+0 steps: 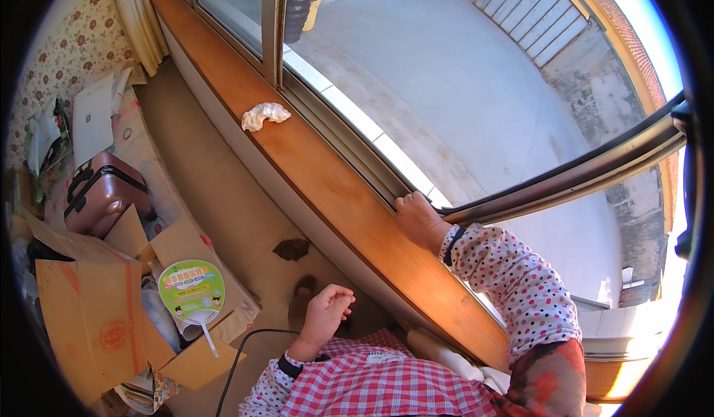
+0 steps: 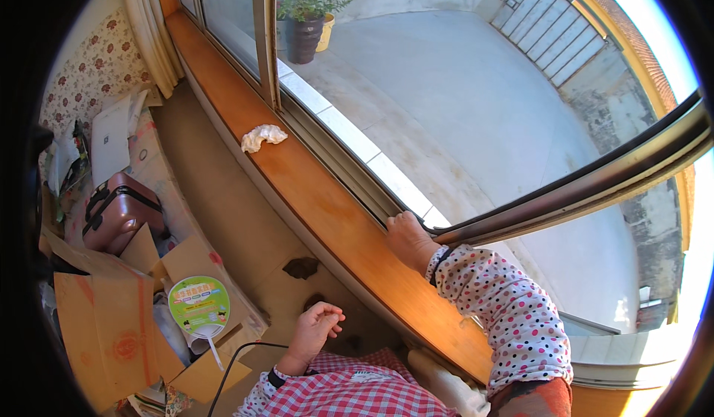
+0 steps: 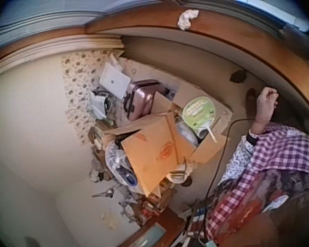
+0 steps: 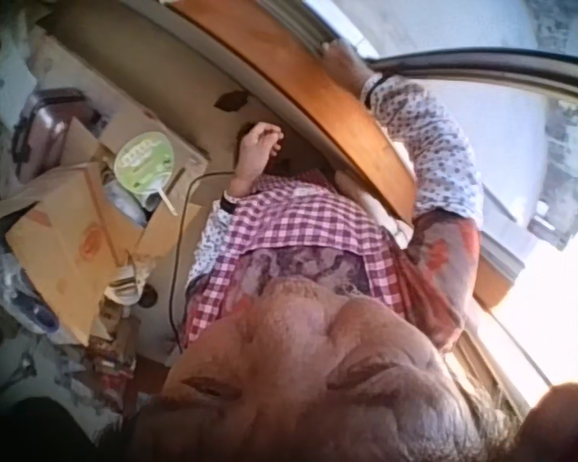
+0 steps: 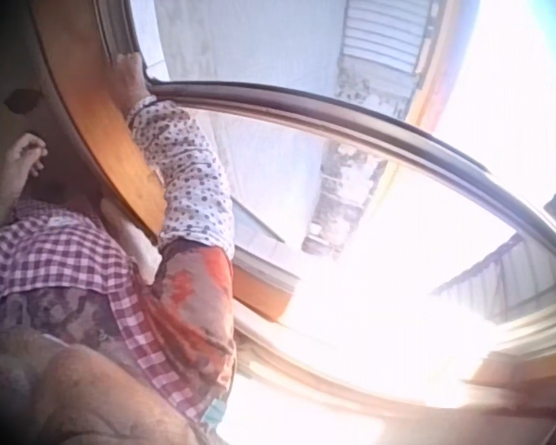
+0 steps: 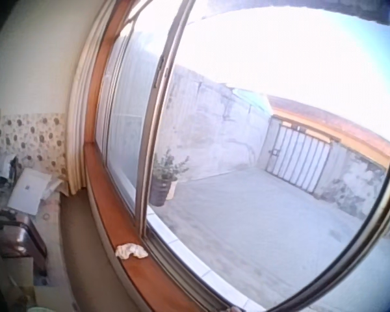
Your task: The person repeatedly wipes a tiled window sill with a small white cloth, moving along the sill and occasionally refolding the cloth. The person also wipes the wooden window frame and the metal track. The task is performed by hand with a cloth.
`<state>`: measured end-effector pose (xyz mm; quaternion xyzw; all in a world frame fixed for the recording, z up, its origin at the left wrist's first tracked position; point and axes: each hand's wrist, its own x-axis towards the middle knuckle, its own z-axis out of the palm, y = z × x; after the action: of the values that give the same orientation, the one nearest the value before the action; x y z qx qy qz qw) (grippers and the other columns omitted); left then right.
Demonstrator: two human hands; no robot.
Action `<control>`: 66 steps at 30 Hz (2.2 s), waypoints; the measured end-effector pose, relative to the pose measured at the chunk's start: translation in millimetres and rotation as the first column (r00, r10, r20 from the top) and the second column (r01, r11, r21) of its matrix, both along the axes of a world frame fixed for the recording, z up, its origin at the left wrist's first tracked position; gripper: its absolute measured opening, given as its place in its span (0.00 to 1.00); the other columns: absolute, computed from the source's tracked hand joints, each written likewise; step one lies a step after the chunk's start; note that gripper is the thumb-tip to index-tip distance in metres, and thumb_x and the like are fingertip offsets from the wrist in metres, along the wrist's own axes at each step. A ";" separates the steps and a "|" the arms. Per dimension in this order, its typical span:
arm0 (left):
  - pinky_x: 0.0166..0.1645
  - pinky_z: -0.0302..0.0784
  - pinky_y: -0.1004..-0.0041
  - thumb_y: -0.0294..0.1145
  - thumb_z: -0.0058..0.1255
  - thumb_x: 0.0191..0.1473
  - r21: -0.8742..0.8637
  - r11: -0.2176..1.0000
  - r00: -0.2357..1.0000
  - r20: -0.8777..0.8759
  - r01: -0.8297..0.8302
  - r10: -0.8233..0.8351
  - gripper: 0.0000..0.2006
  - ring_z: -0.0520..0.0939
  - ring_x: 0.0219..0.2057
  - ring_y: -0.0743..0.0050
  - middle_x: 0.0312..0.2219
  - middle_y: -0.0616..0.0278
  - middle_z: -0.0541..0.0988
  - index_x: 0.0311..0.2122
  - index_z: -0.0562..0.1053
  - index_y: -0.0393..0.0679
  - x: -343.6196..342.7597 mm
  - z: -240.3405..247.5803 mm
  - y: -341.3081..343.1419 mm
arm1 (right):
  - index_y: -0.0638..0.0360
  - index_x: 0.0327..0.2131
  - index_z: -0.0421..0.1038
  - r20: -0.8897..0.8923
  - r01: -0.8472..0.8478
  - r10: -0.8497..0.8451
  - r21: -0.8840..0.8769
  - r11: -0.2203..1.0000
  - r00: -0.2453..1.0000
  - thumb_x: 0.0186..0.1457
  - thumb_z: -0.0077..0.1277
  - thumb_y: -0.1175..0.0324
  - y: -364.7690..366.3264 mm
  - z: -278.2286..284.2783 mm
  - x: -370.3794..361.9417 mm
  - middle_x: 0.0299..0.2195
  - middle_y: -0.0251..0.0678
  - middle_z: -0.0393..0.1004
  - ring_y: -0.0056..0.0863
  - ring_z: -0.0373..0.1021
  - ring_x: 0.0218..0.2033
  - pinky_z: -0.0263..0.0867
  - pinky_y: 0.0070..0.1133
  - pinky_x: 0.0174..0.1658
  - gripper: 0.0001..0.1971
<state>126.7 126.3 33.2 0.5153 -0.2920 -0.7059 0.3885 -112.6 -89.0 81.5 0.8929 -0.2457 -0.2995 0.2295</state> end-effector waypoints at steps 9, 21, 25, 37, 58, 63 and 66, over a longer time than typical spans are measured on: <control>0.33 0.79 0.80 0.30 0.53 0.66 0.008 0.999 0.999 0.001 -0.048 0.048 0.08 0.81 0.30 0.83 0.36 0.63 0.84 0.44 0.77 0.38 17.2 -23.7 -6.9 | 0.52 0.28 0.77 0.518 -0.024 0.031 -0.019 1.000 0.855 0.52 0.54 0.70 -78.3 55.9 79.1 0.32 0.34 0.73 0.33 0.72 0.37 0.67 0.31 0.40 0.03; 0.35 0.77 0.80 0.33 0.50 0.68 0.138 0.961 0.969 -0.028 -0.240 0.246 0.08 0.80 0.31 0.82 0.37 0.61 0.83 0.45 0.75 0.40 64.6 -52.3 -39.2 | 0.56 0.40 0.85 0.328 0.258 -0.268 0.073 0.963 0.906 0.57 0.57 0.68 -216.6 -23.9 247.0 0.41 0.42 0.79 0.36 0.79 0.45 0.77 0.27 0.40 0.10; 0.35 0.77 0.80 0.33 0.50 0.69 0.144 0.968 0.976 -0.038 -0.205 0.212 0.08 0.82 0.31 0.81 0.37 0.61 0.83 0.45 0.75 0.40 56.8 -48.7 -46.1 | 0.58 0.40 0.84 0.394 0.433 -0.445 0.125 0.893 0.804 0.54 0.60 0.68 -187.5 -35.5 231.7 0.43 0.45 0.78 0.38 0.79 0.45 0.76 0.27 0.40 0.11; 0.34 0.79 0.78 0.31 0.51 0.67 0.099 0.995 0.999 0.037 0.007 -0.010 0.08 0.83 0.31 0.77 0.37 0.59 0.83 0.45 0.75 0.39 6.5 -13.4 -35.9 | 0.66 0.33 0.81 0.574 0.703 -0.623 0.111 0.703 0.532 0.51 0.56 0.72 -15.6 -51.3 77.2 0.35 0.42 0.73 0.34 0.76 0.33 0.76 0.26 0.27 0.08; 0.37 0.80 0.73 0.29 0.48 0.66 0.068 0.955 0.940 0.169 0.289 -0.296 0.08 0.84 0.33 0.71 0.39 0.56 0.83 0.46 0.75 0.39 -66.0 24.6 -16.9 | 0.59 0.27 0.79 0.689 0.529 -0.372 -0.019 0.849 0.622 0.50 0.54 0.67 104.1 -58.8 -67.0 0.31 0.38 0.72 0.31 0.72 0.31 0.66 0.26 0.28 0.07; 0.37 0.80 0.74 0.29 0.48 0.66 0.081 0.958 0.944 0.164 0.277 -0.287 0.08 0.84 0.32 0.71 0.39 0.56 0.83 0.46 0.75 0.38 -56.4 24.1 -9.0 | 0.56 0.34 0.77 0.814 0.513 -0.347 0.072 0.855 0.465 0.55 0.50 0.65 129.3 -47.8 -123.3 0.32 0.35 0.71 0.33 0.72 0.34 0.68 0.29 0.35 0.09; 0.37 0.80 0.74 0.29 0.48 0.66 0.104 0.958 0.946 0.161 0.267 -0.281 0.08 0.84 0.32 0.71 0.39 0.56 0.83 0.46 0.75 0.39 -52.3 21.4 -8.2 | 0.56 0.38 0.76 0.808 0.558 -0.404 0.116 0.822 0.428 0.56 0.49 0.64 133.7 -45.4 -129.1 0.32 0.34 0.70 0.33 0.71 0.35 0.68 0.29 0.36 0.10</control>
<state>74.3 118.1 54.6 0.5446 -0.3649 -0.7165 0.2384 -241.8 44.7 36.1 0.7962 -0.5911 0.1069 0.0721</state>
